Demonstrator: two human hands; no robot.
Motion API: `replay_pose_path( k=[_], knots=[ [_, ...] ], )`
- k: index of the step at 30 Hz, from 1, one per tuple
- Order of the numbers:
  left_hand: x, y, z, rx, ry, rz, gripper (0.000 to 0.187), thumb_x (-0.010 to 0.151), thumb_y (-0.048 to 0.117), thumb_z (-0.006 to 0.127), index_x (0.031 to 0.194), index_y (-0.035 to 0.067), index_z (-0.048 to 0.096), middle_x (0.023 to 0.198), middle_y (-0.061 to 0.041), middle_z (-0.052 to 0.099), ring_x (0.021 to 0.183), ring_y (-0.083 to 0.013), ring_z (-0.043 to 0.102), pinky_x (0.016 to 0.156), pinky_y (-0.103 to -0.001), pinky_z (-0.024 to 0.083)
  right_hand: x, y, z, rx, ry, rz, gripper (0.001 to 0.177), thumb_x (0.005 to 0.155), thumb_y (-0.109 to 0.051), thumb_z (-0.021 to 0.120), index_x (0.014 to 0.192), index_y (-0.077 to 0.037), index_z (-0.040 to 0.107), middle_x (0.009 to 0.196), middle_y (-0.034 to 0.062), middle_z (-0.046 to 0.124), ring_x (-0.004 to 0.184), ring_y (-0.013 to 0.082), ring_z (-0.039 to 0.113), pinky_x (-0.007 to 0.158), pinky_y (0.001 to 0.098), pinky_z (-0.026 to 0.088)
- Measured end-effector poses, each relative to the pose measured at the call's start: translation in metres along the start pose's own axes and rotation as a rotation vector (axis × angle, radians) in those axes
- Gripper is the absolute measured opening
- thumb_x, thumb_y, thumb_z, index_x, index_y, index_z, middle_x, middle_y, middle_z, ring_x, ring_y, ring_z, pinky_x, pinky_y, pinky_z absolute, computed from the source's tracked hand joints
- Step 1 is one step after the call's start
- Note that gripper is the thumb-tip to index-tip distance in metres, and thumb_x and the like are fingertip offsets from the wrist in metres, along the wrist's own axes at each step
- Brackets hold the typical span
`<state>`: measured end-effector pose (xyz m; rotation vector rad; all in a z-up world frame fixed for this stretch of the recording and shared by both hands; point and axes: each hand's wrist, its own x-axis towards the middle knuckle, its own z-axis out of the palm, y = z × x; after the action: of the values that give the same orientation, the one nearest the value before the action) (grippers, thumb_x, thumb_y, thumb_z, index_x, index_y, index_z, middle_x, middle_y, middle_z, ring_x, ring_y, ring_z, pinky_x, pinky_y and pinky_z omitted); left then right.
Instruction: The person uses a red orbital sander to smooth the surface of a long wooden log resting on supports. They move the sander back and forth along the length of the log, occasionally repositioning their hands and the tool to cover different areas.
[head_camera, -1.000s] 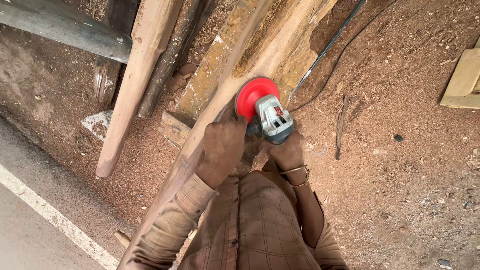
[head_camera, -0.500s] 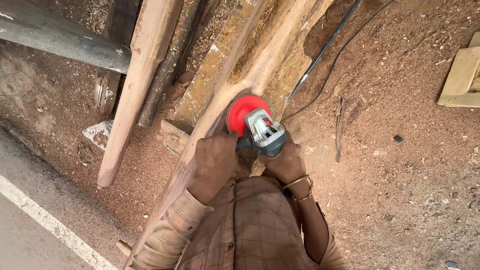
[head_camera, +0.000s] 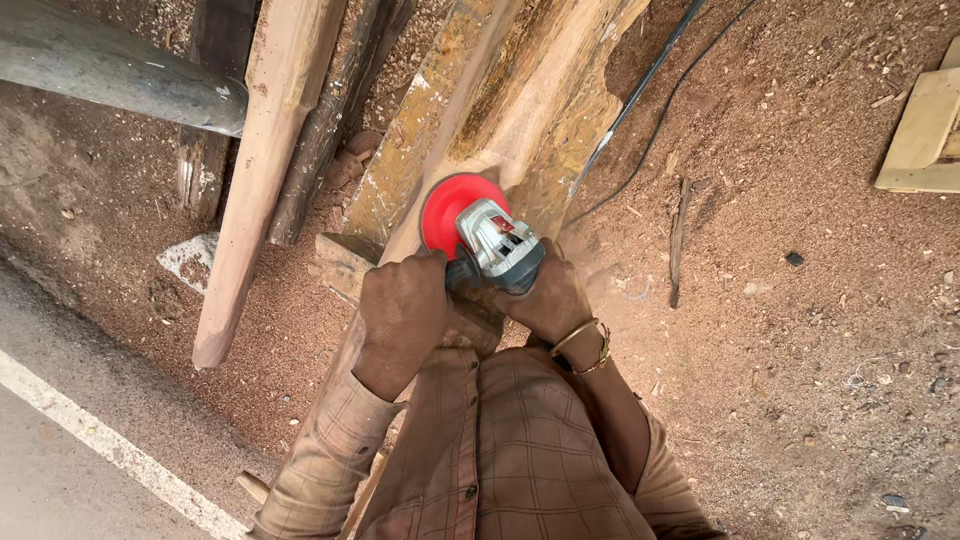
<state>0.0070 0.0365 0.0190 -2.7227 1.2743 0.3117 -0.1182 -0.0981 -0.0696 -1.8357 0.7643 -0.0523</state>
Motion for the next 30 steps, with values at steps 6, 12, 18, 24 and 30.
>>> replay_pose_path(
  k=[6, 12, 18, 24, 30],
  knots=[
    [-0.010, -0.009, -0.019, -0.061, -0.009, -0.086, 0.019, 0.072, 0.020, 0.075, 0.087, 0.011, 0.070, 0.071, -0.011, 0.070, 0.067, -0.0309, 0.073, 0.060, -0.044, 0.056, 0.003, -0.027, 0.000, -0.002, -0.001, -0.008, 0.075, 0.060, -0.036, 0.094, 0.112, 0.002, 0.055, 0.092, 0.0215, 0.074, 0.089, 0.0379, 0.076, 0.074, 0.0470, 0.062],
    [0.005, -0.009, -0.002, -0.051, 0.126, -0.006, 0.012, 0.080, 0.014, 0.074, 0.091, 0.015, 0.070, 0.074, -0.007, 0.070, 0.071, -0.0281, 0.073, 0.064, -0.042, 0.056, 0.007, -0.019, 0.008, 0.014, 0.153, -0.005, 0.074, 0.063, -0.032, 0.086, 0.121, 0.001, 0.054, 0.094, 0.0222, 0.076, 0.086, 0.0383, 0.077, 0.073, 0.0467, 0.063],
    [-0.001, -0.028, -0.005, -0.029, -0.099, -0.083, 0.024, 0.077, 0.032, 0.079, 0.091, 0.014, 0.071, 0.070, -0.011, 0.071, 0.067, -0.0317, 0.073, 0.059, -0.044, 0.057, 0.012, -0.027, 0.012, -0.120, -0.005, 0.009, 0.081, 0.065, -0.038, 0.091, 0.126, 0.000, 0.053, 0.096, 0.0269, 0.073, 0.092, 0.0469, 0.071, 0.076, 0.0527, 0.060],
    [-0.015, -0.030, -0.018, -0.121, 0.015, -0.109, 0.030, 0.076, 0.038, 0.081, 0.091, 0.013, 0.072, 0.070, -0.012, 0.070, 0.068, -0.0325, 0.073, 0.059, -0.045, 0.056, 0.013, -0.038, 0.004, -0.066, -0.121, -0.006, 0.091, 0.060, -0.041, 0.093, 0.128, 0.001, 0.049, 0.104, 0.0275, 0.072, 0.100, 0.0439, 0.071, 0.079, 0.0513, 0.060],
    [0.010, -0.017, 0.005, -0.082, 0.113, -0.010, 0.018, 0.075, 0.020, 0.077, 0.091, 0.013, 0.071, 0.074, -0.009, 0.070, 0.072, -0.0293, 0.073, 0.064, -0.044, 0.057, 0.015, -0.011, 0.014, -0.001, 0.141, 0.124, 0.095, 0.057, -0.030, 0.090, 0.136, 0.000, 0.046, 0.103, 0.0279, 0.070, 0.094, 0.0432, 0.073, 0.077, 0.0505, 0.061]
  ],
)
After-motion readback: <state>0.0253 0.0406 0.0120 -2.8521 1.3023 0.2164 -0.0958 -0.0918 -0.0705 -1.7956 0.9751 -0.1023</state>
